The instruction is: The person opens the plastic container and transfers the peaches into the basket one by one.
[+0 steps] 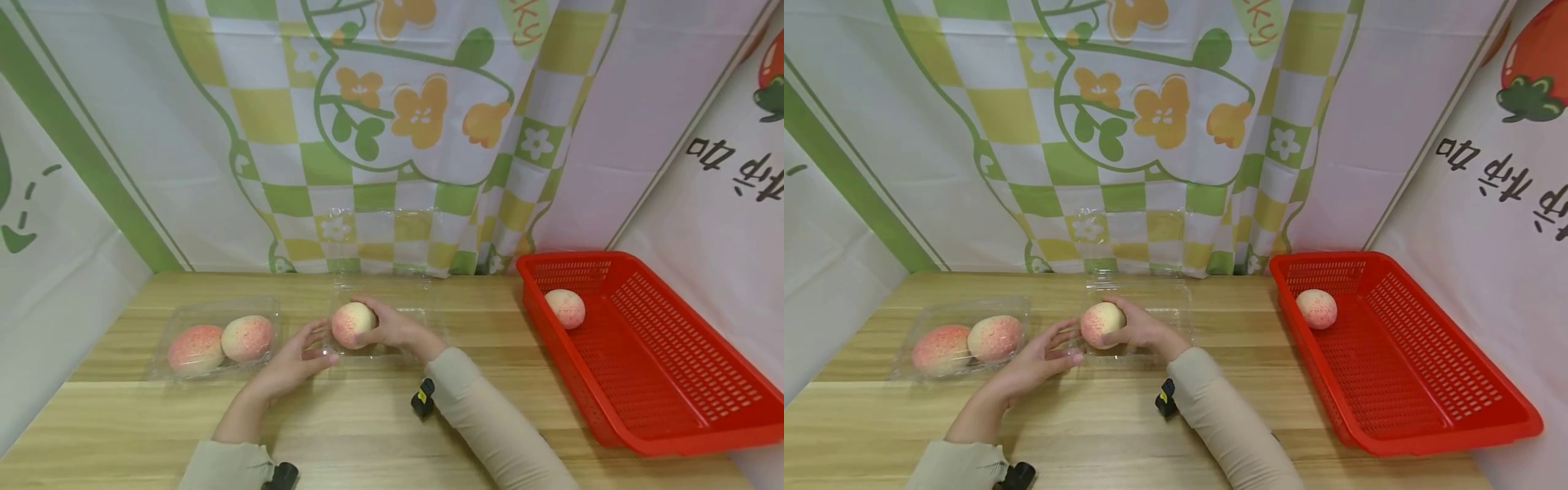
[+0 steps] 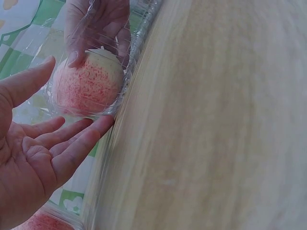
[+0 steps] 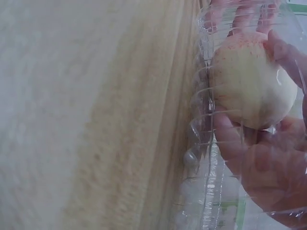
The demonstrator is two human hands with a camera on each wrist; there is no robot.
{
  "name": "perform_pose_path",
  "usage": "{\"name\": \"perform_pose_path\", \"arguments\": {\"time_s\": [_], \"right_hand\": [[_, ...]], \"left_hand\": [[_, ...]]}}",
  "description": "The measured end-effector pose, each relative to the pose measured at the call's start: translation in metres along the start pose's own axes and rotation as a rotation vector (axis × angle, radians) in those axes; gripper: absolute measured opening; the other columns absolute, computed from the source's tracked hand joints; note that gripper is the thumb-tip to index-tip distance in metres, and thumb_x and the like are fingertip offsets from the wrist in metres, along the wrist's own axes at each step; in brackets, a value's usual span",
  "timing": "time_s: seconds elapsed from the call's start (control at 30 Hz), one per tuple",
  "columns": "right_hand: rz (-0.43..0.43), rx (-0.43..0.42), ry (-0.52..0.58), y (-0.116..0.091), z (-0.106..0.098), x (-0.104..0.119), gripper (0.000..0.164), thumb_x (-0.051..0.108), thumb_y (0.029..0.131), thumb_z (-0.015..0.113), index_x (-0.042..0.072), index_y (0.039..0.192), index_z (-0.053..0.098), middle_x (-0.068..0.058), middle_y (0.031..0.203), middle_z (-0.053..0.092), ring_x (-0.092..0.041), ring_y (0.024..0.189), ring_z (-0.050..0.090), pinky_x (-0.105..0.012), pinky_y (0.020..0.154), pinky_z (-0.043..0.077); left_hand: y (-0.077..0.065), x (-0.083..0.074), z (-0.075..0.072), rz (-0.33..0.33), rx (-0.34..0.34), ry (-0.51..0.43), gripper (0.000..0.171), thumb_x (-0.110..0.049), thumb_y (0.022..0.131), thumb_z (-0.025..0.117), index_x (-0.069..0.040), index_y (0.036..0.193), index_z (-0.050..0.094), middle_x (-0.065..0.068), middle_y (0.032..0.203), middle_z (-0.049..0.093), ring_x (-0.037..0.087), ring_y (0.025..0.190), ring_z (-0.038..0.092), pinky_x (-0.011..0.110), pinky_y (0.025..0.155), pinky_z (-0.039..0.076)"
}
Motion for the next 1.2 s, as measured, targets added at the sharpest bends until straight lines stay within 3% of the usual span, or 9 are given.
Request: {"name": "perform_pose_path", "arguments": {"time_s": [0.1, 0.57, 0.77, 1.2], "right_hand": [[0.001, 0.015, -0.043, -0.0004, 0.0008, -0.0001, 0.081, 0.009, 0.085, 0.076, 0.012, 0.154, 0.034, -0.019, 0.151, 0.042, -0.037, 0.131, 0.05, -0.049, 0.105, 0.048], [-0.028, -0.015, -0.013, -0.0016, 0.0011, -0.0015, 0.076, 0.007, 0.08, 0.08, 0.017, 0.148, 0.045, -0.015, 0.143, 0.051, -0.031, 0.123, 0.057, -0.043, 0.099, 0.053], [-0.05, -0.009, -0.005, -0.001, 0.0001, 0.0006, 0.075, 0.006, 0.08, 0.079, 0.014, 0.147, 0.045, -0.016, 0.142, 0.052, -0.031, 0.122, 0.058, -0.041, 0.099, 0.054], [-0.024, -0.015, 0.125, -0.0031, -0.0009, -0.0007, 0.075, 0.003, 0.081, 0.078, 0.016, 0.148, 0.045, -0.013, 0.143, 0.051, -0.03, 0.125, 0.055, -0.044, 0.103, 0.051]], "left_hand": [[0.0004, 0.0004, 0.0002, 0.004, 0.001, 0.008, 0.079, -0.025, 0.098, 0.064, -0.006, 0.157, 0.015, 0.03, 0.161, 0.02, 0.059, 0.142, 0.024, 0.063, 0.111, 0.039], [0.0006, -0.0004, 0.0013, -0.008, -0.001, 0.008, 0.078, -0.021, 0.099, 0.063, -0.006, 0.158, 0.014, 0.03, 0.16, 0.022, 0.057, 0.142, 0.028, 0.062, 0.11, 0.04], [0.0007, -0.0017, 0.001, -0.01, -0.005, 0.022, 0.078, -0.023, 0.099, 0.062, -0.007, 0.158, 0.013, 0.029, 0.161, 0.02, 0.057, 0.142, 0.026, 0.064, 0.111, 0.038], [0.0005, -0.0006, 0.0011, -0.011, -0.009, 0.017, 0.08, -0.026, 0.098, 0.064, -0.008, 0.158, 0.014, 0.03, 0.161, 0.021, 0.058, 0.142, 0.027, 0.063, 0.11, 0.04]]}}
Point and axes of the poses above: each hand's wrist, its own y-axis towards the middle knuckle, its own z-axis out of the palm, x = y × z, the point moved 4 cm from there along y, towards the middle knuckle
